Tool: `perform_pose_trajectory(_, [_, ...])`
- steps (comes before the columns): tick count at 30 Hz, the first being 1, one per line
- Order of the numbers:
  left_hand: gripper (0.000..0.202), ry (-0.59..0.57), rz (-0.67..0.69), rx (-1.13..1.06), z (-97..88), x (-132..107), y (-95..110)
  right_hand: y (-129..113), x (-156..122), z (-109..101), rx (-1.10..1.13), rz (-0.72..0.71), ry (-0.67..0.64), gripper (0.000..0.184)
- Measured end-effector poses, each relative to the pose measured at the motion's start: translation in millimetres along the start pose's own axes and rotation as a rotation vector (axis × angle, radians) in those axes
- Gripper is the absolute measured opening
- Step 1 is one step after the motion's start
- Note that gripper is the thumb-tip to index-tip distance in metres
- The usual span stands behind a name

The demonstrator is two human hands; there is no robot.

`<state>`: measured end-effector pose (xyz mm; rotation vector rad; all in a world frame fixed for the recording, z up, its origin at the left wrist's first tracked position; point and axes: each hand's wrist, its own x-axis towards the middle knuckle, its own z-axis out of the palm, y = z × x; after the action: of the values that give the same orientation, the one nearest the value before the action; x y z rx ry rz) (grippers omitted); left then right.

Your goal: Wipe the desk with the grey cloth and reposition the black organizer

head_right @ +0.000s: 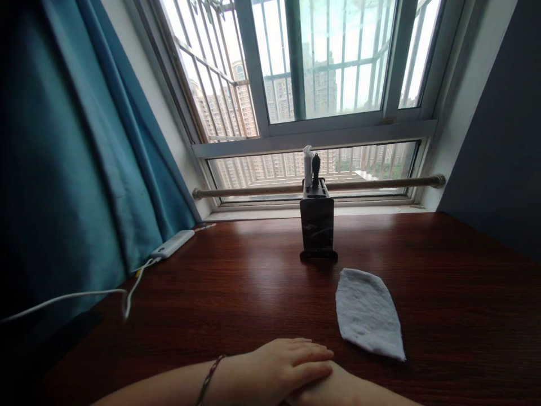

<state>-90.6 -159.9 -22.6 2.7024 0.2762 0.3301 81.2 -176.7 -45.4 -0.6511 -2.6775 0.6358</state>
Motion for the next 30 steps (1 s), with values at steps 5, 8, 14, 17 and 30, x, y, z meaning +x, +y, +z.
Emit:
perform_pose_trajectory(5, [0.049,0.003,0.016,0.007,-2.4,0.3,1.1,1.3,-1.2,2.6,-0.016,0.016,-0.006,0.045])
perform_pose_trajectory(8, [0.047,-0.003,0.019,0.022,-3.0,0.6,1.0,1.8,-2.6,3.2,-0.021,0.02,-0.012,0.045])
perform_pose_trajectory(14, [0.046,0.001,0.023,0.028,-1.7,0.8,0.3,3.3,-3.8,2.8,-0.033,0.021,-0.007,0.045])
perform_pose_trajectory(17, [0.048,-0.003,0.018,0.03,-0.8,0.5,0.1,3.3,-5.3,2.2,-0.044,0.022,0.004,0.041])
perform_pose_trajectory(30, [0.054,-0.002,0.03,0.035,2.0,-0.3,-2.7,-2.7,-6.4,0.0,-0.05,-0.007,0.027,0.031])
